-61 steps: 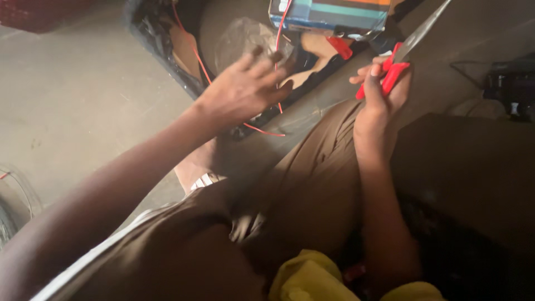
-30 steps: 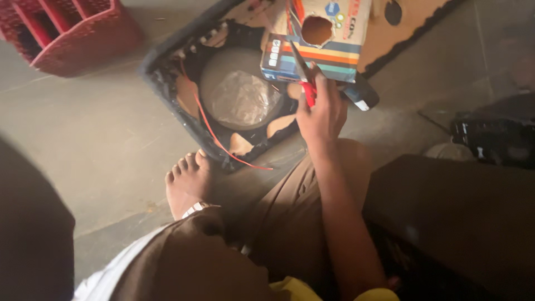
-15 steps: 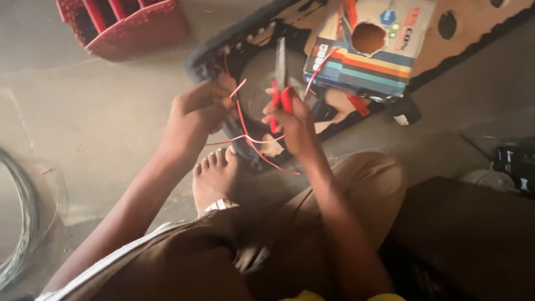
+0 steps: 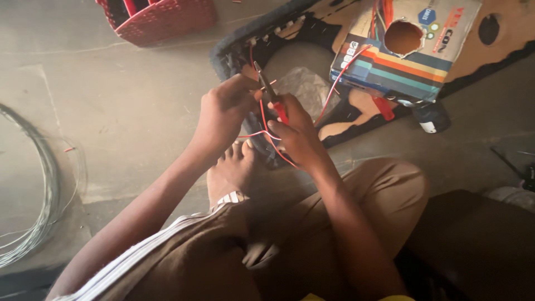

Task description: The person sits on the floor and uses pliers to strip the insulation from red and white wires. They then use a screwdriver to connect the stripped wires to terminals on a wooden board, repeating the process for multiple connections.

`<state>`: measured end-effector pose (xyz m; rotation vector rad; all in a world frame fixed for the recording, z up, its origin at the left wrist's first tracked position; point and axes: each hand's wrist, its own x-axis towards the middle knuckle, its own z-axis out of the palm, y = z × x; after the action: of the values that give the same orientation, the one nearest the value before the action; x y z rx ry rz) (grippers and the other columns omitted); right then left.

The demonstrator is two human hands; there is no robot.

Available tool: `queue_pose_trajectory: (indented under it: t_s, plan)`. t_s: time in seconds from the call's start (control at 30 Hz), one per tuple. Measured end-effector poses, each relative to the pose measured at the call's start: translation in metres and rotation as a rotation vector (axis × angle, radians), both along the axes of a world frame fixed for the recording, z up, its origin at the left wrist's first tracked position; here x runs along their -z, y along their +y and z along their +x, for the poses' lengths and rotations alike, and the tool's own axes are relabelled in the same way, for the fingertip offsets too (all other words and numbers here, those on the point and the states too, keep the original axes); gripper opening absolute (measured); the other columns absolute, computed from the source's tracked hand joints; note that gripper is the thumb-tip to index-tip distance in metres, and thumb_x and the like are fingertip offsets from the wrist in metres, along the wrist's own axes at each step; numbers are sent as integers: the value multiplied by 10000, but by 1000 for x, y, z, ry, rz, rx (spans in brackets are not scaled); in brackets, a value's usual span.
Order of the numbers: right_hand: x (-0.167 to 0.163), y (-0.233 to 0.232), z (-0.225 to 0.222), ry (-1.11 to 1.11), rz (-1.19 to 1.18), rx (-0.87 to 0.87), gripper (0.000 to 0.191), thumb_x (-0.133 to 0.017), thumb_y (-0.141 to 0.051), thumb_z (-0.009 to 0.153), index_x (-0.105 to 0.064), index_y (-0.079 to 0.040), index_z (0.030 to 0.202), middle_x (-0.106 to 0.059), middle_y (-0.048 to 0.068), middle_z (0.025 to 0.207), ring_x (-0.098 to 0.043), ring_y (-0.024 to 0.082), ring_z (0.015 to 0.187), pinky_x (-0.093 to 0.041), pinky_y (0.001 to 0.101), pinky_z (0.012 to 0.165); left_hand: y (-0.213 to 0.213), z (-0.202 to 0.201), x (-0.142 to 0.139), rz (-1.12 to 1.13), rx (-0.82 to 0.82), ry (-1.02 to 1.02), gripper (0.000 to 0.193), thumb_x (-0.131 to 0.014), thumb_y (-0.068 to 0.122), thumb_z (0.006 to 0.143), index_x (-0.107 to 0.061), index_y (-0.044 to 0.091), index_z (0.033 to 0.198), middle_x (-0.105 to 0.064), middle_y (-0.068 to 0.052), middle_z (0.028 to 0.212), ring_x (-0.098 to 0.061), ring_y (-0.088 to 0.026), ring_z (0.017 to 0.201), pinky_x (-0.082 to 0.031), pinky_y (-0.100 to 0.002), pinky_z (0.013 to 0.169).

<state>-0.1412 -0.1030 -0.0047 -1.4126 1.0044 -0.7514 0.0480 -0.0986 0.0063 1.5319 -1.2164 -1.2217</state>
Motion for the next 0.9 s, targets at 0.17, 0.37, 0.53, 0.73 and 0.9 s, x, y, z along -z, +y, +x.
queue_pose_trajectory:
  t_s: [0.17, 0.37, 0.53, 0.73, 0.9]
  plan:
    - [4, 0, 2, 7, -210, -37, 495, -559, 15, 844, -575, -28, 1337, -604, 150, 1321, -557, 303, 1301, -370, 388, 1150, 0, 1, -8, -70, 4, -44, 169, -704, 114, 920, -728, 36, 1067, -754, -62, 850, -702, -93, 797, -549, -277, 732]
    - [9, -1, 3, 84, -63, 19, 360, -649, -99, 874, -561, -63, 1221, -557, 81, 957, -571, 210, 889, -472, 366, 837, -2, -3, -9, -124, -10, -172, 155, -738, 125, 921, -736, 40, 1051, -757, -87, 848, -698, -114, 779, -551, -294, 722]
    - [4, 1, 7, -57, 145, 9, 410, -585, -92, 862, -562, -100, 1271, -518, 47, 840, -531, 166, 757, -459, 323, 714, -3, -3, -11, -202, 21, -247, 132, -717, 98, 933, -729, 33, 1047, -753, -120, 898, -731, -167, 783, -553, -313, 727]
    - [17, 0, 7, 147, 48, 45, 321, -554, -28, 805, -515, -79, 1120, -555, 41, 804, -559, 164, 724, -459, 331, 668, -7, -2, -13, -217, 62, -229, 137, -714, 87, 924, -698, 22, 1044, -753, -122, 909, -760, -214, 833, -566, -346, 753]
    - [31, 0, -2, -68, 221, -7, 313, -617, -15, 797, -532, -98, 1087, -545, 30, 859, -524, 124, 750, -437, 295, 643, -10, 1, -17, -223, 227, -315, 322, -805, 149, 810, -627, -2, 1033, -714, -156, 853, -707, -267, 727, -536, -392, 664]
